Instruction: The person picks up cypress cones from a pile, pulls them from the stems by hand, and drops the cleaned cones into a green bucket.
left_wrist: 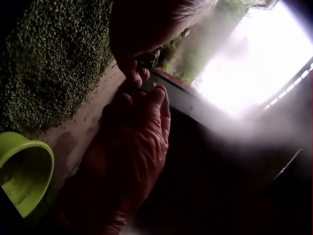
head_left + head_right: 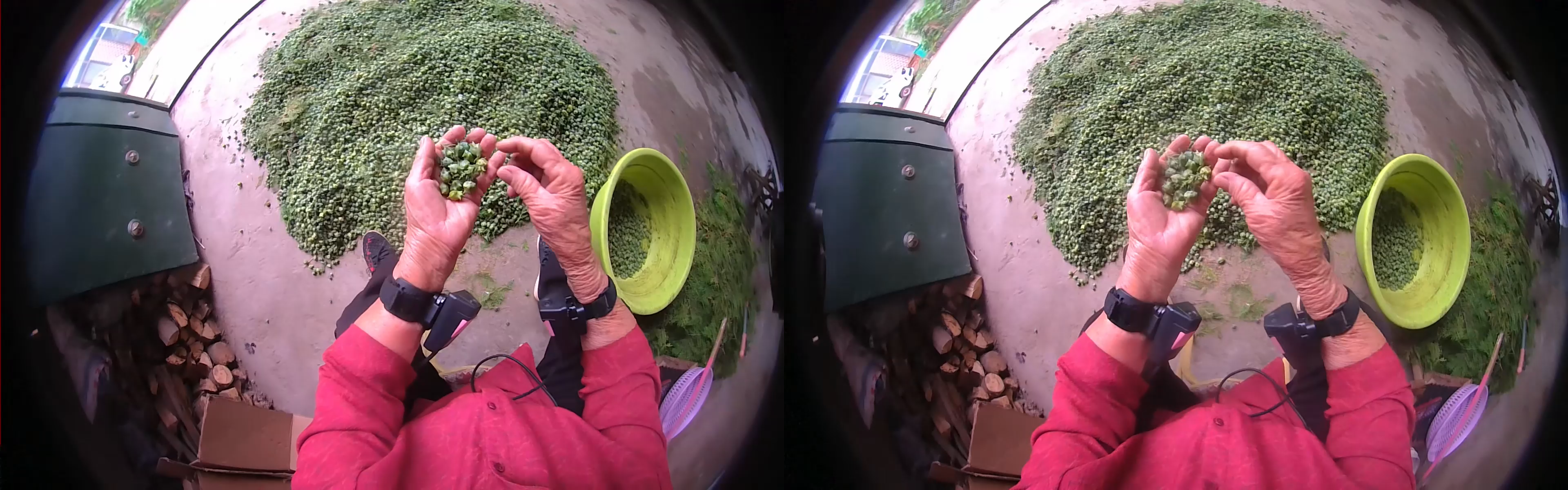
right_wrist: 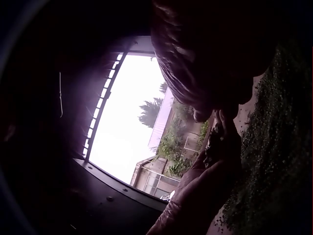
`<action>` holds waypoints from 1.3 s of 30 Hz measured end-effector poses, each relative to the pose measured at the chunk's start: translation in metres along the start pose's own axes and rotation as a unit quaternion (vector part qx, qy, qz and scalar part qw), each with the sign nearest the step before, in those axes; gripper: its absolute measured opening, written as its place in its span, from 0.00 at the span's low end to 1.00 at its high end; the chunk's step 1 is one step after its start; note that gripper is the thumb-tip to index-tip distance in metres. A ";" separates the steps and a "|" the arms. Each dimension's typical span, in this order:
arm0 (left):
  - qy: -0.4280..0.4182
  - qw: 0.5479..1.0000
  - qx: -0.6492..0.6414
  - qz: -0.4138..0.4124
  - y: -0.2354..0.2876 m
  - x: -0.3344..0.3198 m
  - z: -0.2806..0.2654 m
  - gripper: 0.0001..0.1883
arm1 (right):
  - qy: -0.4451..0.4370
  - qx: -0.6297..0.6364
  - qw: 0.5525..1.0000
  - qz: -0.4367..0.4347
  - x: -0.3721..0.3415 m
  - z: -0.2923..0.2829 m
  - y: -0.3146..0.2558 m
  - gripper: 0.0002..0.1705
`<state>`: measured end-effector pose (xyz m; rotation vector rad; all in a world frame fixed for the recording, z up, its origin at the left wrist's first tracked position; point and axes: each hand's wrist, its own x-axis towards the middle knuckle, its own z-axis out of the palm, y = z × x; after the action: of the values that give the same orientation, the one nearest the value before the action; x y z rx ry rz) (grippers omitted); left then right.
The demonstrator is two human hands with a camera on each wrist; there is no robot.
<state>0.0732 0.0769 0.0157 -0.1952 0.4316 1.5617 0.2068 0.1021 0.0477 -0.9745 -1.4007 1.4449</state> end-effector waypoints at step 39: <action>0.052 0.995 0.080 -0.026 -0.004 -0.002 -0.003 0.12 | -0.325 -0.084 0.940 0.060 0.011 -0.026 -0.004 0.06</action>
<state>0.0769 0.0737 0.0134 -0.1624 0.6270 1.4623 0.2283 0.1206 0.0506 -0.7141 -1.9896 1.8635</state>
